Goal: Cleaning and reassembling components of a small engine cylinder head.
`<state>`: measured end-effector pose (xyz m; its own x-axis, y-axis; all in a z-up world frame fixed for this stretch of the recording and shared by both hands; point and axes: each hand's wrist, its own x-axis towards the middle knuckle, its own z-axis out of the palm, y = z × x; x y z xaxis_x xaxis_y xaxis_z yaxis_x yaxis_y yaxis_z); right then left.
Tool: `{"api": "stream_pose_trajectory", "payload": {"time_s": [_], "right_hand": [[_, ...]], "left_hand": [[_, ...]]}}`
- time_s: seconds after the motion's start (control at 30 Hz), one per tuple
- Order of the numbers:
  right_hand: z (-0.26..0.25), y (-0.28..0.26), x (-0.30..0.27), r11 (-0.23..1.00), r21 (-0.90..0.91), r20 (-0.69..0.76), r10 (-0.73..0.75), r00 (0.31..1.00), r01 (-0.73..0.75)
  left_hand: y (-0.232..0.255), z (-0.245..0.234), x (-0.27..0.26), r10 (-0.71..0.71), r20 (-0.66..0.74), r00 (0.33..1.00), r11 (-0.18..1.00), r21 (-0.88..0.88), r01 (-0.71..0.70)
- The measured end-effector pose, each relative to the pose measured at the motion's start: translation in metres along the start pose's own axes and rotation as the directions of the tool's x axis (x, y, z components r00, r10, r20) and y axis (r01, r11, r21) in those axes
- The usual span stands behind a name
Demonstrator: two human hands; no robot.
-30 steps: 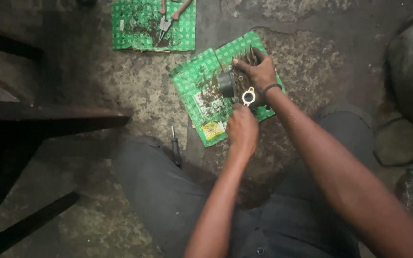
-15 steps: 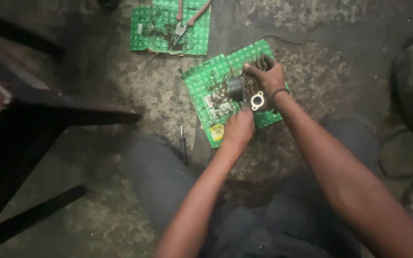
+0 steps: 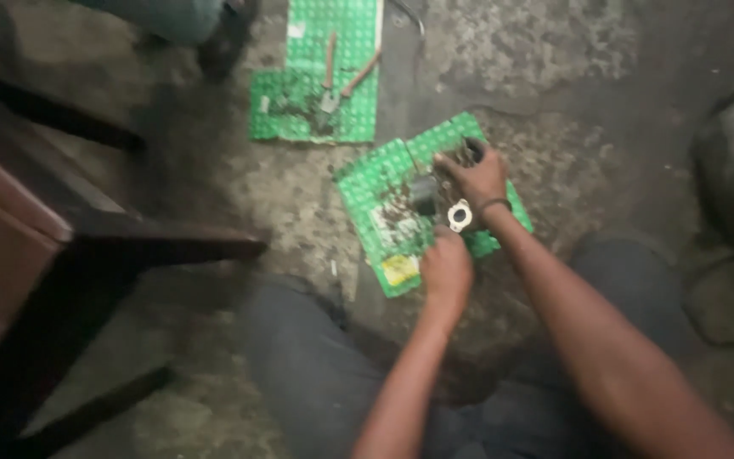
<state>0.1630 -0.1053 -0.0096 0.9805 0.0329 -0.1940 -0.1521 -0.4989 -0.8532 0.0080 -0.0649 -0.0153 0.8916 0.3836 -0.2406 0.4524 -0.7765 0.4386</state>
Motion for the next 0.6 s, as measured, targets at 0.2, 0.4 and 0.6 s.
{"api": "stream_pose_trajectory", "payload": {"time_s": [0.2, 0.4, 0.6], "right_hand": [[-0.001, 0.000, -0.003, 0.996, -0.072, -0.054, -0.056, 0.997, 0.052], [0.008, 0.013, 0.000, 0.998, -0.027, -0.078, -0.064, 0.995, 0.063], [0.014, 0.027, 0.010, 0.998, 0.055, -0.032, 0.028, 0.999, -0.026]], "left_hand": [[-0.013, -0.018, 0.006, 0.197, 0.050, 0.979, 0.977, 0.070, -0.200], [-0.069, 0.007, 0.024, 0.381, 0.059, 0.923, 0.924, 0.003, -0.382], [-0.024, -0.024, -0.001, 0.159, 0.068, 0.985, 0.984, 0.065, -0.163]]}}
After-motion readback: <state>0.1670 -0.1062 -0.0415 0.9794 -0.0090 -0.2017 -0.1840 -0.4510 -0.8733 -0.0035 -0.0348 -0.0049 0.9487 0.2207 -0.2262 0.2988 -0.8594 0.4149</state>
